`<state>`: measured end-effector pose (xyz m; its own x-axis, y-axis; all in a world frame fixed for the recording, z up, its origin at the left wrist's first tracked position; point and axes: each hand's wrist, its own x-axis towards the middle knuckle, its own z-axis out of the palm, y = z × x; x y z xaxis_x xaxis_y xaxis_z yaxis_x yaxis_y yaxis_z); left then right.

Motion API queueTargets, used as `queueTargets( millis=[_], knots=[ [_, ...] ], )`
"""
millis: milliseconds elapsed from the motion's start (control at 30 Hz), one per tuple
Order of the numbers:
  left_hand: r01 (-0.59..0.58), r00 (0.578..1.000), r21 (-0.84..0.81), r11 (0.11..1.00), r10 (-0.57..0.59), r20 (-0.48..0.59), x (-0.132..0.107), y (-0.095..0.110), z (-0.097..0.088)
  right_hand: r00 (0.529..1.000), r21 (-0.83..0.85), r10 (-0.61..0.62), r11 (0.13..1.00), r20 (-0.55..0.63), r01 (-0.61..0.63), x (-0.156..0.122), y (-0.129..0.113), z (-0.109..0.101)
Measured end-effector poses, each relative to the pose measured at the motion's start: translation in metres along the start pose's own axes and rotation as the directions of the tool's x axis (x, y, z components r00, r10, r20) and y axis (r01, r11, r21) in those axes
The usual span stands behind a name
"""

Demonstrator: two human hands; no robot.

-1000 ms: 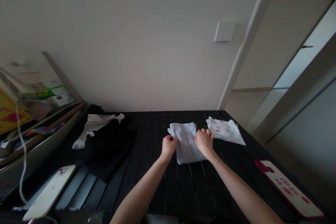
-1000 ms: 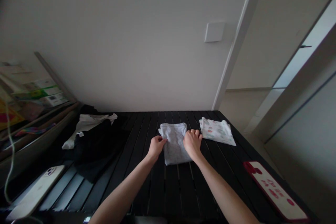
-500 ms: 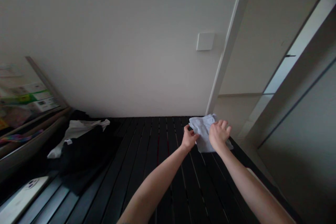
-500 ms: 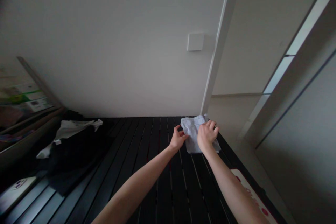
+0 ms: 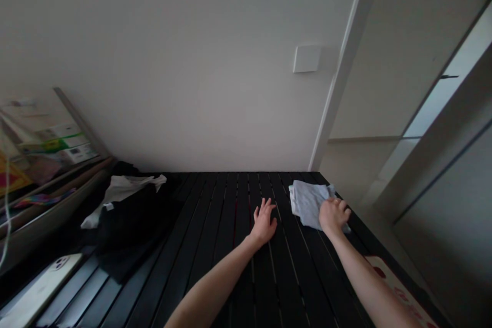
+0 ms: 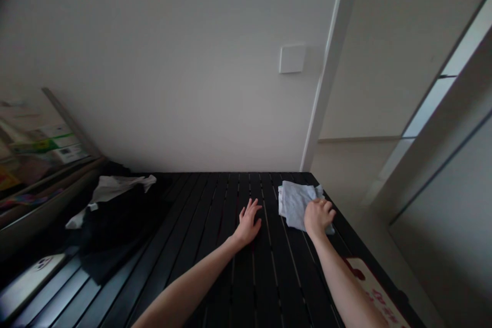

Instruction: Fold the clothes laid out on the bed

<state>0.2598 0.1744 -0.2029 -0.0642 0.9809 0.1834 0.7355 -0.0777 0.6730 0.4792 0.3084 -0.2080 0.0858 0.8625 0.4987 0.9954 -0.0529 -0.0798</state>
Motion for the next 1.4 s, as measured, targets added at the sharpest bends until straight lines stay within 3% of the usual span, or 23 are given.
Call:
queueTargets(
  millis=[133,333,567,733,833,967,1033,1100,1200,1300,1400],
  knots=[
    [0.034,0.998,0.085,0.996,-0.028,-0.065,-0.013,-0.013,-0.040,0.998,-0.001,0.022,1.000,-0.063,-0.022,-0.002,-0.010,-0.014],
    [0.198,0.948,0.225,0.954,-0.128,-0.292,-0.034,-0.057,-0.109,0.980,0.028,-0.195,0.980,-0.049,0.196,-0.033,-0.060,-0.053],
    [0.440,0.866,0.465,0.768,-0.226,-0.447,-0.067,-0.128,-0.190,0.907,0.138,-0.420,0.898,-0.018,0.419,-0.083,-0.120,-0.071],
    [0.534,0.818,0.567,0.627,-0.214,-0.533,-0.089,-0.154,-0.245,0.861,0.208,-0.509,0.842,0.002,0.498,-0.112,-0.148,-0.073],
    [0.621,0.763,0.601,0.503,-0.214,-0.609,-0.103,-0.161,-0.274,0.838,0.251,-0.545,0.813,0.016,0.525,-0.124,-0.160,-0.074],
    [0.778,0.618,0.543,0.316,-0.234,-0.750,-0.121,-0.169,-0.306,0.812,0.317,-0.583,0.771,0.004,0.552,-0.132,-0.173,-0.072],
    [0.821,0.570,0.507,0.264,-0.306,-0.763,-0.128,-0.172,-0.317,0.797,0.363,-0.603,0.740,-0.016,0.567,-0.136,-0.178,-0.072],
    [0.809,0.587,0.514,0.284,-0.373,-0.718,-0.131,-0.170,-0.321,0.778,0.422,-0.627,0.696,-0.039,0.581,-0.140,-0.183,-0.073],
    [0.718,0.694,0.560,0.413,-0.366,-0.619,-0.126,-0.157,-0.311,0.727,0.537,-0.683,0.589,-0.069,0.604,-0.147,-0.191,-0.081],
    [0.602,0.792,0.548,0.580,-0.351,-0.499,-0.113,-0.132,-0.282,0.664,0.660,-0.742,0.458,-0.085,0.596,-0.156,-0.201,-0.093],
    [0.505,0.851,0.467,0.726,-0.326,-0.412,-0.100,-0.099,-0.250,0.638,0.770,-0.767,0.362,-0.076,0.526,-0.166,-0.210,-0.103]
  ],
)
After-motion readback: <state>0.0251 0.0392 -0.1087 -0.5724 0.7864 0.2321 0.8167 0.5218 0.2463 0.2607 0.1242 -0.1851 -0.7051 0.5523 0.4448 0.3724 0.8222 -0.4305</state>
